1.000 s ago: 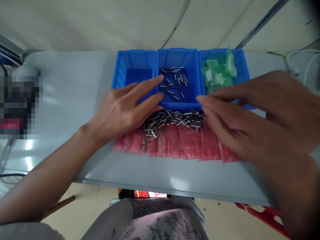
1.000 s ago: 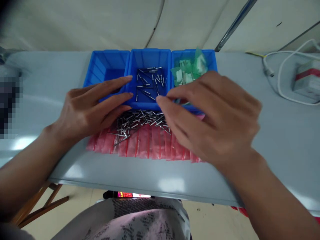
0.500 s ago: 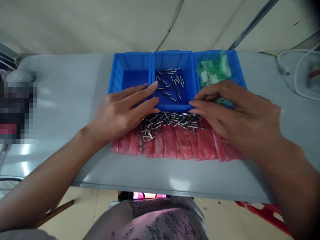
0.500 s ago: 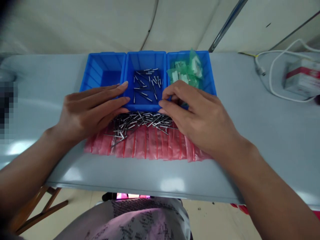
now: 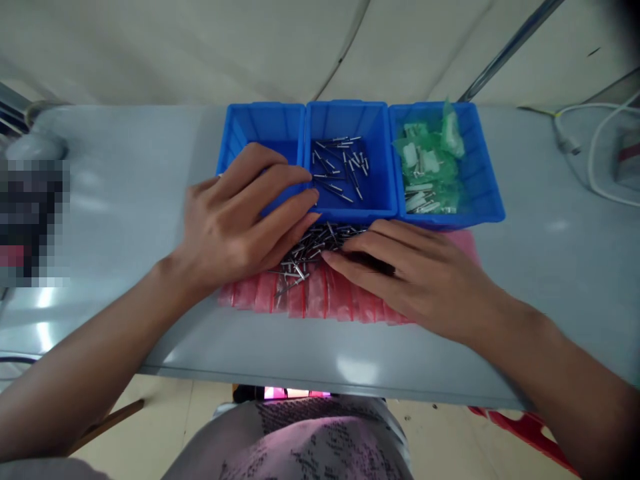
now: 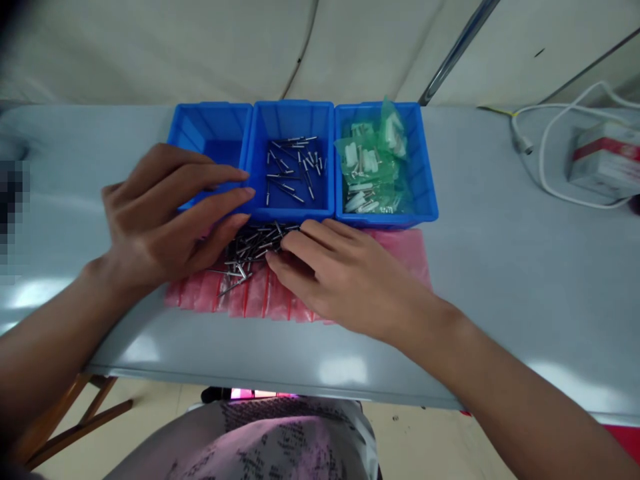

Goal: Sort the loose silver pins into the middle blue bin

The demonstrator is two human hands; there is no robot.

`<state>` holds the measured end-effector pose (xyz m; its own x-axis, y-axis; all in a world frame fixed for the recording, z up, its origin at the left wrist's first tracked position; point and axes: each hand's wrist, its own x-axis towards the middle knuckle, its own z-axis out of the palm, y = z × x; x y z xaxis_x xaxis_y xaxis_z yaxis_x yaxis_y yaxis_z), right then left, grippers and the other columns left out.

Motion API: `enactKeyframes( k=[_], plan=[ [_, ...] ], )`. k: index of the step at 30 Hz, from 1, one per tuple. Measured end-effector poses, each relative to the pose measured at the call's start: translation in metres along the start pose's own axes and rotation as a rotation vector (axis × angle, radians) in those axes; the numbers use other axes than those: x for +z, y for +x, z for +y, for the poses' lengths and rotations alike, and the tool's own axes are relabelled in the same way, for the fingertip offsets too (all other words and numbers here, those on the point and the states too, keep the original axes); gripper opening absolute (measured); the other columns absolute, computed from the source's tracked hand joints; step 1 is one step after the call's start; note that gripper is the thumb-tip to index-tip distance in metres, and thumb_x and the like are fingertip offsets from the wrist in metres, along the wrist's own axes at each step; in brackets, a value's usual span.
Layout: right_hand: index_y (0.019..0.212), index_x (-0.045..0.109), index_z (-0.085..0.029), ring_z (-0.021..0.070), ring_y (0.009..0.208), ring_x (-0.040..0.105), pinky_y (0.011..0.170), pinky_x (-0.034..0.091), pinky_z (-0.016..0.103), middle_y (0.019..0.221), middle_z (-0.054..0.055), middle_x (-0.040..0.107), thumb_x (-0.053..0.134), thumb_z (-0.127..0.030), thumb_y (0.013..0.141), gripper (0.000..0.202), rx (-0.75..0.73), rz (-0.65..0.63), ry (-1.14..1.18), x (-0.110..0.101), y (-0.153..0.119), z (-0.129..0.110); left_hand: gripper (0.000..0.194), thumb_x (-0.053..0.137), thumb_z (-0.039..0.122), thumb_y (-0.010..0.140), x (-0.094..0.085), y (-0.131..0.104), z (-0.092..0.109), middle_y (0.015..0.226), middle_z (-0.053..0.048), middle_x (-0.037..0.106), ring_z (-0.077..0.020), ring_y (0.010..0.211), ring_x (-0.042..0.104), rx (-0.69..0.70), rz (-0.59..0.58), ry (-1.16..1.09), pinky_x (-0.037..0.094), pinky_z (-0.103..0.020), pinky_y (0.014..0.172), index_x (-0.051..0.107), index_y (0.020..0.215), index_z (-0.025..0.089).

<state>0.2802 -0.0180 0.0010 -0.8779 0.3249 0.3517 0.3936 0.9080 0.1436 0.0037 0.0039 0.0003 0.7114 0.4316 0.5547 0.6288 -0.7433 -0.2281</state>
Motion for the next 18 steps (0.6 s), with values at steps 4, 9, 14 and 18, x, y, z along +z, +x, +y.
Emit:
enactKeyframes(
  k=[4, 9, 14, 18],
  plan=[
    [0.123, 0.069, -0.011, 0.0194, 0.095, 0.065, 0.08, 0.059, 0.033, 0.104, 0.008, 0.074, 0.057, -0.008, 0.099, 0.027, 0.044, 0.022, 0.056, 0.002, 0.0, -0.003, 0.025, 0.068, 0.024, 0.097, 0.003, -0.001, -0.003, 0.122, -0.006, 0.074, -0.027, 0.113, 0.069, 0.018, 0.067, -0.005, 0.057, -0.032, 0.074, 0.068, 0.121, 0.018],
    [0.115, 0.071, -0.011, 0.0192, 0.096, 0.067, 0.082, 0.059, 0.036, 0.105, 0.008, 0.076, 0.067, -0.007, 0.093, 0.022, 0.015, 0.134, 0.104, -0.007, -0.005, 0.006, 0.029, 0.072, 0.018, 0.092, 0.003, -0.002, -0.003, 0.121, -0.01, 0.073, -0.0281, 0.109, 0.071, 0.065, 0.132, -0.004, 0.058, -0.033, 0.074, 0.069, 0.12, 0.014],
    [0.111, 0.072, -0.016, 0.0198, 0.098, 0.068, 0.083, 0.058, 0.038, 0.104, 0.005, 0.076, 0.064, -0.009, 0.096, 0.018, -0.005, 0.01, 0.04, -0.017, -0.009, 0.017, 0.026, 0.067, 0.021, 0.096, 0.002, -0.003, -0.002, 0.121, -0.007, 0.072, -0.0269, 0.11, 0.072, 0.064, 0.122, 0.011, 0.06, -0.033, 0.074, 0.068, 0.121, 0.016],
    [0.11, 0.073, -0.013, 0.0205, 0.094, 0.069, 0.078, 0.058, 0.036, 0.101, 0.006, 0.076, 0.062, -0.008, 0.096, 0.019, -0.024, 0.008, 0.021, -0.015, -0.009, 0.015, 0.027, 0.07, 0.02, 0.094, 0.003, -0.003, -0.002, 0.123, -0.009, 0.071, -0.0284, 0.112, 0.071, 0.054, 0.095, -0.004, 0.062, -0.036, 0.076, 0.068, 0.12, 0.014]
  ],
)
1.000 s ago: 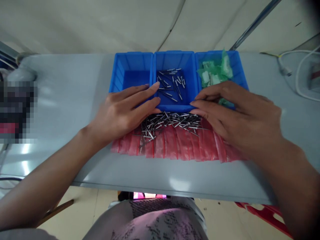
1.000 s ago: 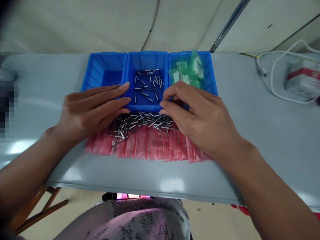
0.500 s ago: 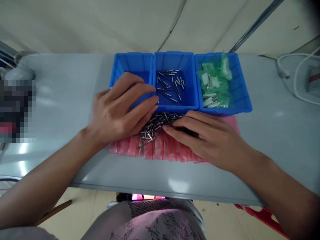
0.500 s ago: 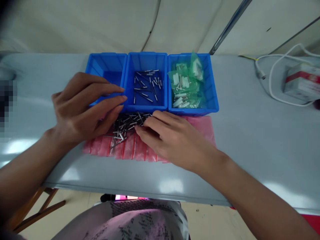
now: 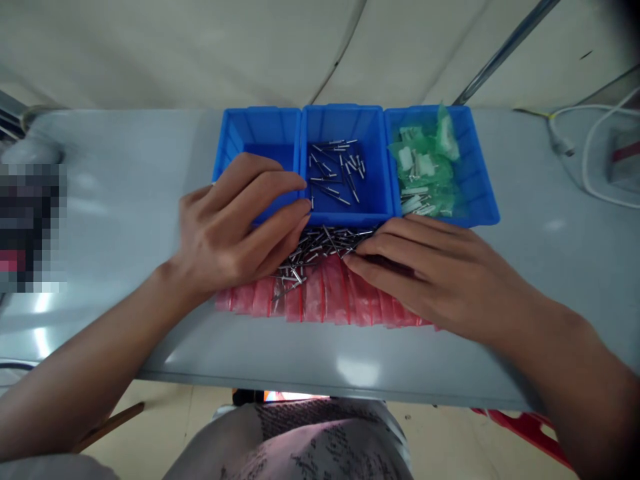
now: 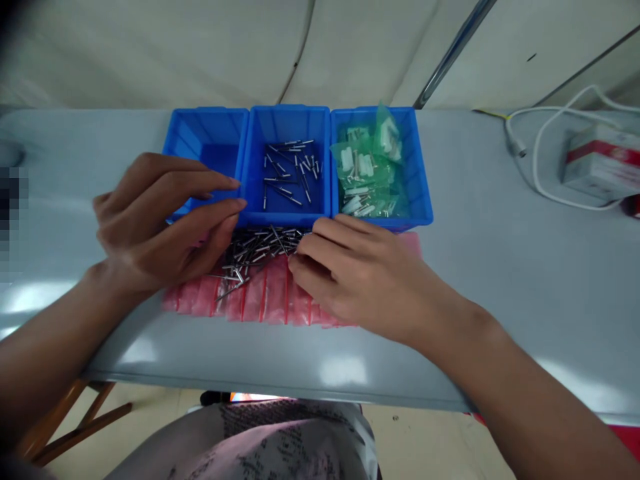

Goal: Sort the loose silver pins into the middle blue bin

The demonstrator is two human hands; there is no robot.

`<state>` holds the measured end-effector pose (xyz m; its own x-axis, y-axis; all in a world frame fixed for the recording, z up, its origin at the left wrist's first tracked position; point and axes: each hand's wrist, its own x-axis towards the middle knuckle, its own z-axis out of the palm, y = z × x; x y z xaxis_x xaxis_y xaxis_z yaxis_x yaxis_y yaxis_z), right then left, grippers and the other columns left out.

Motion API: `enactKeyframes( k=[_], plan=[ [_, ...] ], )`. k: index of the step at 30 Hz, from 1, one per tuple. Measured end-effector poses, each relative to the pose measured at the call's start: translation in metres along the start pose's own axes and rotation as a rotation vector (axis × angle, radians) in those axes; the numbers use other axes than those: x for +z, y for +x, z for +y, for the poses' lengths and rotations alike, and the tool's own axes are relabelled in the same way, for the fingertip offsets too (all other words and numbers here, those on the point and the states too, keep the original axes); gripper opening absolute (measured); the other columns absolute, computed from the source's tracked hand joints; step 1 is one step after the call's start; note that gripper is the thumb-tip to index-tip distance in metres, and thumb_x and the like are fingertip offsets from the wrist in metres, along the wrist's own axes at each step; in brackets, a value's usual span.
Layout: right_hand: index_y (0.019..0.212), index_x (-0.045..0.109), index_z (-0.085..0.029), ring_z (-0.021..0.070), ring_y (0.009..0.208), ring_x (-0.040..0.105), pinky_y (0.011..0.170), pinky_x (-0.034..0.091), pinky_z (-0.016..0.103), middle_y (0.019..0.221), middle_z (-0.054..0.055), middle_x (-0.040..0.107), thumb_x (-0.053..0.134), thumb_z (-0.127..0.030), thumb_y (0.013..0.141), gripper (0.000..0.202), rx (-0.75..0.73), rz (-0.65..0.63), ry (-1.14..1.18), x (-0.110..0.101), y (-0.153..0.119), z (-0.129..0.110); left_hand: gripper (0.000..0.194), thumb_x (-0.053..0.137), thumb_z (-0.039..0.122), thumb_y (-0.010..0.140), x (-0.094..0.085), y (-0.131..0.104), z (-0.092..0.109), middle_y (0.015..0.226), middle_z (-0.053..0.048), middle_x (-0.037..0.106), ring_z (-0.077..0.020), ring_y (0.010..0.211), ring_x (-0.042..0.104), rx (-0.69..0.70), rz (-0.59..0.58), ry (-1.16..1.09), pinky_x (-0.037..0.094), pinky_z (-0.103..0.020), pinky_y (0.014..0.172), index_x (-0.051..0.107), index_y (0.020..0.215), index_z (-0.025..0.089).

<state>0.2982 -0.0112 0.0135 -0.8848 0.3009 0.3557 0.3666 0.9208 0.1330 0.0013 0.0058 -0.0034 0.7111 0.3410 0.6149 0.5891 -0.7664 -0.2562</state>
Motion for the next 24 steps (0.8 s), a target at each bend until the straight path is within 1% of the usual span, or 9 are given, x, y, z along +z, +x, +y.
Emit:
enactKeyframes(
  k=[2, 4, 6, 9, 13, 16, 19, 21, 24],
  plan=[
    [0.112, 0.073, -0.013, 0.0208, 0.096, 0.069, 0.079, 0.057, 0.036, 0.103, 0.006, 0.076, 0.065, -0.008, 0.095, 0.02, -0.001, 0.026, -0.001, 0.002, 0.0, -0.002, 0.026, 0.067, 0.02, 0.096, 0.0, 0.0, 0.0, 0.128, -0.009, 0.07, -0.0291, 0.117, 0.07, -0.013, -0.023, -0.011, 0.063, -0.039, 0.08, 0.068, 0.122, 0.014],
    [0.114, 0.072, -0.014, 0.021, 0.099, 0.068, 0.082, 0.057, 0.036, 0.105, 0.006, 0.076, 0.067, -0.009, 0.094, 0.022, 0.01, 0.035, -0.006, 0.003, 0.0, -0.002, 0.025, 0.063, 0.019, 0.099, -0.001, 0.0, 0.0, 0.13, -0.009, 0.069, -0.0291, 0.121, 0.069, -0.016, -0.017, -0.015, 0.064, -0.041, 0.084, 0.067, 0.123, 0.015],
    [0.117, 0.071, -0.014, 0.0212, 0.099, 0.067, 0.082, 0.057, 0.037, 0.106, 0.006, 0.075, 0.066, -0.01, 0.095, 0.023, 0.016, -0.002, -0.015, 0.004, 0.0, -0.003, 0.024, 0.062, 0.019, 0.1, -0.001, 0.0, 0.001, 0.129, -0.007, 0.069, -0.0283, 0.12, 0.07, -0.013, 0.008, -0.004, 0.064, -0.041, 0.086, 0.067, 0.123, 0.018],
    [0.117, 0.071, -0.013, 0.0215, 0.1, 0.067, 0.08, 0.057, 0.036, 0.106, 0.006, 0.075, 0.061, -0.009, 0.097, 0.023, 0.01, -0.055, -0.035, 0.004, 0.001, -0.004, 0.026, 0.067, 0.019, 0.096, -0.001, 0.0, 0.0, 0.127, -0.006, 0.07, -0.0282, 0.116, 0.071, -0.004, 0.019, 0.012, 0.064, -0.039, 0.081, 0.067, 0.122, 0.018],
    [0.117, 0.07, -0.011, 0.0213, 0.1, 0.067, 0.079, 0.057, 0.036, 0.104, 0.007, 0.076, 0.061, -0.006, 0.096, 0.023, -0.001, -0.005, -0.033, 0.004, 0.004, -0.005, 0.025, 0.067, 0.02, 0.095, 0.0, 0.001, 0.0, 0.125, -0.008, 0.071, -0.0272, 0.115, 0.071, 0.017, 0.012, 0.02, 0.064, -0.036, 0.078, 0.068, 0.12, 0.016],
    [0.118, 0.069, -0.01, 0.0214, 0.097, 0.068, 0.077, 0.058, 0.036, 0.103, 0.008, 0.076, 0.062, -0.003, 0.094, 0.025, -0.008, 0.03, -0.038, 0.003, 0.004, -0.006, 0.027, 0.071, 0.019, 0.093, -0.001, 0.0, 0.002, 0.124, -0.01, 0.072, -0.0286, 0.114, 0.071, 0.021, 0.019, 0.003, 0.063, -0.036, 0.076, 0.069, 0.119, 0.014],
    [0.12, 0.067, -0.008, 0.0227, 0.1, 0.069, 0.081, 0.059, 0.038, 0.106, 0.011, 0.075, 0.065, -0.004, 0.092, 0.028, 0.003, 0.081, -0.011, 0.002, 0.005, -0.007, 0.028, 0.071, 0.018, 0.093, -0.002, 0.0, 0.004, 0.124, -0.01, 0.072, -0.0293, 0.115, 0.071, 0.022, 0.022, -0.015, 0.063, -0.037, 0.078, 0.069, 0.12, 0.014],
    [0.121, 0.065, -0.008, 0.0228, 0.101, 0.068, 0.084, 0.059, 0.039, 0.109, 0.012, 0.074, 0.067, -0.006, 0.092, 0.029, 0.043, 0.108, 0.051, 0.0, 0.005, -0.009, 0.025, 0.068, 0.019, 0.097, -0.002, 0.001, 0.003, 0.125, -0.01, 0.072, -0.028, 0.118, 0.07, 0.014, 0.016, -0.031, 0.063, -0.039, 0.084, 0.068, 0.121, 0.015],
    [0.122, 0.063, -0.015, 0.016, 0.094, 0.067, 0.087, 0.059, 0.034, 0.112, 0.006, 0.074, 0.065, -0.014, 0.098, 0.025, 0.252, 0.136, 0.239, -0.003, 0.007, -0.014, 0.022, 0.062, 0.021, 0.102, 0.0, 0.001, 0.0, 0.126, -0.008, 0.071, -0.0258, 0.123, 0.067, -0.017, 0.013, -0.097, 0.06, -0.044, 0.096, 0.067, 0.123, 0.018]
  ],
)
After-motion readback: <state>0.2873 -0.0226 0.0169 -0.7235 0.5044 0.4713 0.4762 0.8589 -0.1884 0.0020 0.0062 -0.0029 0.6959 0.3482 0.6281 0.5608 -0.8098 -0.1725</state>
